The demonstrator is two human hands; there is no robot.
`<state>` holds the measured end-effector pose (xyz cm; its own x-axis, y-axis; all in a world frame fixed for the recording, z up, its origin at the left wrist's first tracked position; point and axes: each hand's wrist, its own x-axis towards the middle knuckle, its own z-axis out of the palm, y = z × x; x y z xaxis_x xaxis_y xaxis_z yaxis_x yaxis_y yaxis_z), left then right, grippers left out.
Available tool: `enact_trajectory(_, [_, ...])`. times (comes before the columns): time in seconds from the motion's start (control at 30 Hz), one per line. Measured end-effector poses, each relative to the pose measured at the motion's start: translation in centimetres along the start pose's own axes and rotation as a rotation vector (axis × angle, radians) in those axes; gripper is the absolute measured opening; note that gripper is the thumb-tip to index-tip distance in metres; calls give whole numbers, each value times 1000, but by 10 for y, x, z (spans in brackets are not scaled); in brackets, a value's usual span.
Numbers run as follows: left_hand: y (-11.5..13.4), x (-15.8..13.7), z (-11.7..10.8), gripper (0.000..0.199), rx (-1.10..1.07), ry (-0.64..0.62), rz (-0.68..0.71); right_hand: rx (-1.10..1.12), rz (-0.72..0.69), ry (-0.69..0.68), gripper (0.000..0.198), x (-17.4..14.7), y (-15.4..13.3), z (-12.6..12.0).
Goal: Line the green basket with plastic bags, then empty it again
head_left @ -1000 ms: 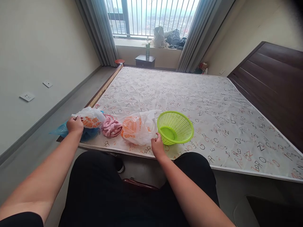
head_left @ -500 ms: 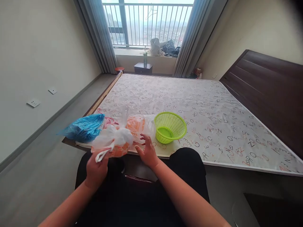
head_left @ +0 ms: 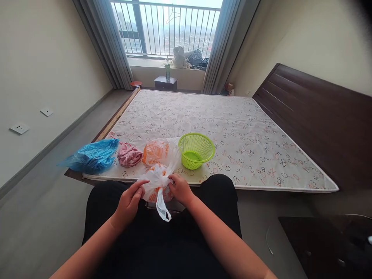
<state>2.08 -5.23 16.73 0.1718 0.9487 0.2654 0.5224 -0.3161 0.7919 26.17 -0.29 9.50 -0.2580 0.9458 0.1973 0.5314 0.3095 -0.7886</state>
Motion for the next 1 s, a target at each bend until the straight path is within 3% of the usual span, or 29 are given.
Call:
enact_trajectory(0.07, [3,15,4,33,152,7,40,-26,-38,7,22,-10,-3,-3])
enact_trajectory(0.23, [-5,35,34,40,377,-303,299,-96,-199,-12,16,-26,-6,-7])
enact_trajectory(0.43, [-48,29,47,17,421,-341,233,-202,-254,-70,13,-27,4,-12])
enact_trajectory(0.57, [-75,27,29,22,411,-259,157,-214,-128,-69,13,-25,19,-26])
enact_trajectory(0.77, [-106,30,-4,28,396,123,-65,-180,170,-33,13,-26,55,-52])
enact_trajectory(0.9, [-102,26,4,30,283,58,-42,-256,165,-34,11,-26,52,-53])
enact_trajectory(1.0, [-93,22,21,30,228,10,-11,-304,20,55,45,-24,31,-42])
